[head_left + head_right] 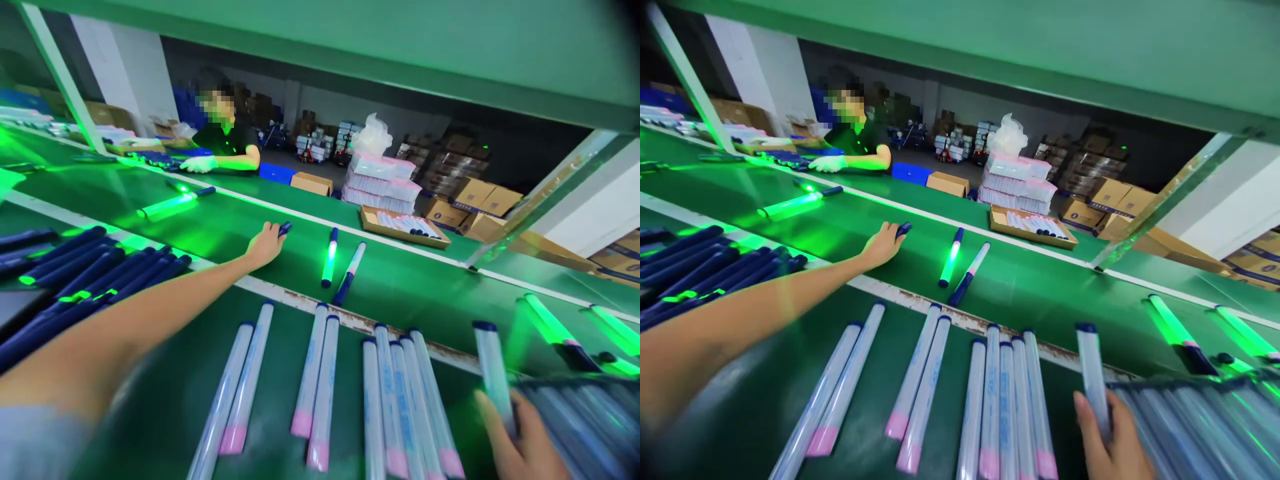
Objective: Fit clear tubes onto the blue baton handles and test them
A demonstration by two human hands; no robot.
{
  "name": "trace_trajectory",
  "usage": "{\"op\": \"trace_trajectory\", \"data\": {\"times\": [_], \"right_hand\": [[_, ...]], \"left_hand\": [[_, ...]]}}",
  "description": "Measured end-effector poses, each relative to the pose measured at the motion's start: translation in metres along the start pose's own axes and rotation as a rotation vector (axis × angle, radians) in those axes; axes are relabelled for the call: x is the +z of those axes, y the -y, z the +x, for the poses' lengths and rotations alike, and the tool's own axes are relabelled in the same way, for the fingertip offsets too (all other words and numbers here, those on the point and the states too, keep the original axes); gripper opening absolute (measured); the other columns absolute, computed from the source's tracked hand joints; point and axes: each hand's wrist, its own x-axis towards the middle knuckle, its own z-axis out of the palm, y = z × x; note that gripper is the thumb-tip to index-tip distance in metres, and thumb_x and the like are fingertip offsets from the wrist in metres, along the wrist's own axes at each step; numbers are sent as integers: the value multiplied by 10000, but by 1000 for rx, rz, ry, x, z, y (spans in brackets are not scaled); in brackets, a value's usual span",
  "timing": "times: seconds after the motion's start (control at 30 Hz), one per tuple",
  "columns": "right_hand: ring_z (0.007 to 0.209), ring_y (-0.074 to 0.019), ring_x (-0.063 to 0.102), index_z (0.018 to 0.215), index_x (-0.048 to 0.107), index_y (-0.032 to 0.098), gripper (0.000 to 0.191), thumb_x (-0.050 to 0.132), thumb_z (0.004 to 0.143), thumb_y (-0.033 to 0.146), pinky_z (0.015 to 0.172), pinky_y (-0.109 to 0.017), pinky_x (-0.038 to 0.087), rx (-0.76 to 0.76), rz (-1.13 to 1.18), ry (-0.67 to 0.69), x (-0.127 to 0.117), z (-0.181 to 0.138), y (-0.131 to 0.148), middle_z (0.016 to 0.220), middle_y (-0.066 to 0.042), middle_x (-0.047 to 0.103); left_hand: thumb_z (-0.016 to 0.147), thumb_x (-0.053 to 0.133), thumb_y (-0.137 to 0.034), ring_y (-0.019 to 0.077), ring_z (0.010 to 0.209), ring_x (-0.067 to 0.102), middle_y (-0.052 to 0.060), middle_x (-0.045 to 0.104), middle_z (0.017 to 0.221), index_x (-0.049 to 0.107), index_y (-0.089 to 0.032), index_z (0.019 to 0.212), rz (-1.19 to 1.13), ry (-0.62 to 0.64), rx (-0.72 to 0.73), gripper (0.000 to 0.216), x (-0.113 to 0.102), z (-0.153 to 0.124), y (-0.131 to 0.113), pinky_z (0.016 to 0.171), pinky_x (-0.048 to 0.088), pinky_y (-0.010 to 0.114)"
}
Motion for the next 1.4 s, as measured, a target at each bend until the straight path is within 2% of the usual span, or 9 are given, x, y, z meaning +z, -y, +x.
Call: {"op": "trace_trajectory", "data": {"times": [0.23,0.4,0.63,0.77,0.87,0.97,1.13,1.27,1.4], "right_hand": [[808,-277,706,1212,476,200,565,491,870,649,706,-382,548,-41,183,224,6,-10,29,913,-80,695],[1126,-285,625,1194,555,158,436,433,945,494,974,-389,469,-358,-6,299,16,-22,61,1222,-160,617],[1081,-244,628,1194,622,190,361,519,943,427,936,-324,444,-403,-49,307,-6,-23,52,1169,-108,647],[1030,-287,631,1069,648,166,281,553,917,383,917,-381,438,-362,-65,214,-30,-18,33,1046,-136,668],[1098,-297,599,1150,580,160,319,514,935,385,945,-413,436,-353,17,47,-45,-18,43,1149,-166,635],[802,-182,620,1195,479,220,366,573,904,420,760,-336,497,-286,669,-56,-54,-28,85,943,-29,619],[466,-50,392,1006,494,244,320,694,823,414,473,-180,352,-147,1649,284,-48,-53,178,649,114,447],[463,-25,371,946,489,235,328,726,819,423,461,-149,345,-73,1836,366,-26,-68,208,652,119,449],[461,-31,351,974,496,252,306,701,843,437,453,-162,327,-112,1756,345,-16,-85,207,659,113,424]], "left_hand": [[981,344,-577,223,604,684,82,693,902,533,-175,1155,-307,459,-5,477,-71,-169,47,502,469,285],[991,330,-522,324,957,708,145,616,1255,490,-186,1299,-189,171,144,483,-51,-248,17,795,545,416],[994,409,-342,350,984,698,176,568,1299,504,-163,1308,-293,156,330,373,-13,-250,-127,858,525,469],[992,462,-338,318,1038,687,153,576,1325,538,-194,1290,-440,179,410,340,-7,-251,-172,878,527,421],[1032,386,-414,239,953,692,115,629,1223,431,-224,1404,-626,185,403,420,-13,-253,-170,801,551,348],[1007,421,-525,147,636,605,28,615,955,361,-215,1419,-1105,296,313,520,-20,-265,-151,573,515,276],[997,479,-542,84,565,475,-24,534,835,518,-189,1095,-1462,563,295,368,-21,-304,-132,534,419,228],[1016,482,-503,90,610,499,-12,550,810,557,-172,970,-1430,777,426,342,-20,-323,-129,598,407,240],[1005,497,-510,80,564,471,-15,550,817,544,-180,948,-1511,790,381,338,-18,-322,-129,542,380,229]]}}
